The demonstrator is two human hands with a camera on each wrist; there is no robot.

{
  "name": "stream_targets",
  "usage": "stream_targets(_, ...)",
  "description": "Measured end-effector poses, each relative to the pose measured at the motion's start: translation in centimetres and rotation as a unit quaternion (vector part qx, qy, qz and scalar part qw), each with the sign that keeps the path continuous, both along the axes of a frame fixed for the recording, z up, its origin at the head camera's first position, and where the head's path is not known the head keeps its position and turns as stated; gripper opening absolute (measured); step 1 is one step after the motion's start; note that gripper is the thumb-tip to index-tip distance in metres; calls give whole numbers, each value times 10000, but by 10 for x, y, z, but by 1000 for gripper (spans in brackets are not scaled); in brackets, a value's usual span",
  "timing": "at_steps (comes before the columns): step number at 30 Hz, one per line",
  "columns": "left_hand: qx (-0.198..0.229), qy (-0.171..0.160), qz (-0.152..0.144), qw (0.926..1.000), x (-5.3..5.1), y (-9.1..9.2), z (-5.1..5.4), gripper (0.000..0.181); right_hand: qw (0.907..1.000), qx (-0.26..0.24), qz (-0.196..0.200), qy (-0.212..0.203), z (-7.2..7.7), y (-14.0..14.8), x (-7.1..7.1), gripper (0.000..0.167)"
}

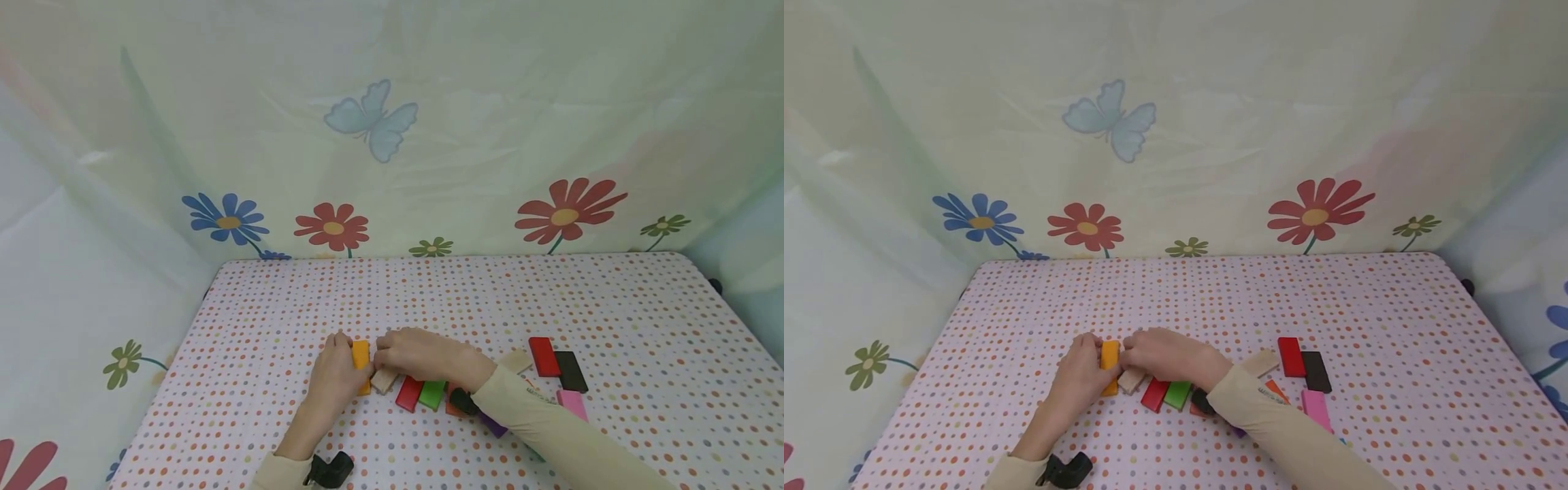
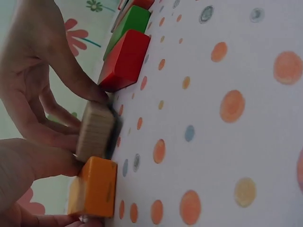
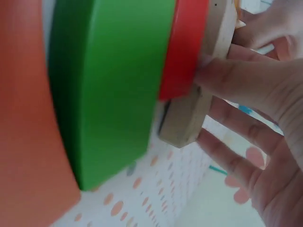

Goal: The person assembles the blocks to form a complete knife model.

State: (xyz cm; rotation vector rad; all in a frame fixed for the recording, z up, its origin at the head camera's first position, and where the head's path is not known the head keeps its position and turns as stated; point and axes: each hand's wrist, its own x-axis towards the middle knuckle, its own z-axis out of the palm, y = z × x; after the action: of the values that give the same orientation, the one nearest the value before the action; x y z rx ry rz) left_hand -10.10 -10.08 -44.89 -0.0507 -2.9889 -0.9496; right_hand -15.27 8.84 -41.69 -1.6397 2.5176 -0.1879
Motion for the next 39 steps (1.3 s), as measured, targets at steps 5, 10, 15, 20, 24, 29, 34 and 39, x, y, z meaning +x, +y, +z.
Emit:
stream_targets(5, 78, -29, 69, 9999, -2, 0, 0, 45, 9993, -103, -345, -109, 5, 14, -6, 23)
stream_targets(10, -156, 66, 78, 9998, -3, 2, -1, 40, 9962, -416, -701, -295, 10, 31, -13, 27)
stream_targets(15, -390, 445, -231, 9980, -10, 3, 0, 34, 9907, -739, -1122, -208, 13, 51, -16, 28)
stream_targets(20, -306, 783, -694, 9940, -26, 3, 5, 33, 9837, -1118, -1409, 59, 13, 66, -19, 31)
stream_targets(24, -317, 1012, -1170, 9874, -45, 1, 7, 33, 9795, -1332, -1486, 267, 10, 76, -21, 33)
stream_targets(29, -777, 1280, -1702, 9740, -72, -7, 9, 34, 9767, -1355, -1659, 148, 8, 80, -27, 33)
stream_targets(34, -1011, 1232, -2130, 9640, -92, -12, 9, 34, 9732, -1314, -1887, -26, 8, 83, -31, 34)
stream_targets(39, -700, 996, -2276, 9661, -101, -10, 7, 33, 9733, -1236, -1929, -138, 6, 84, -35, 35)
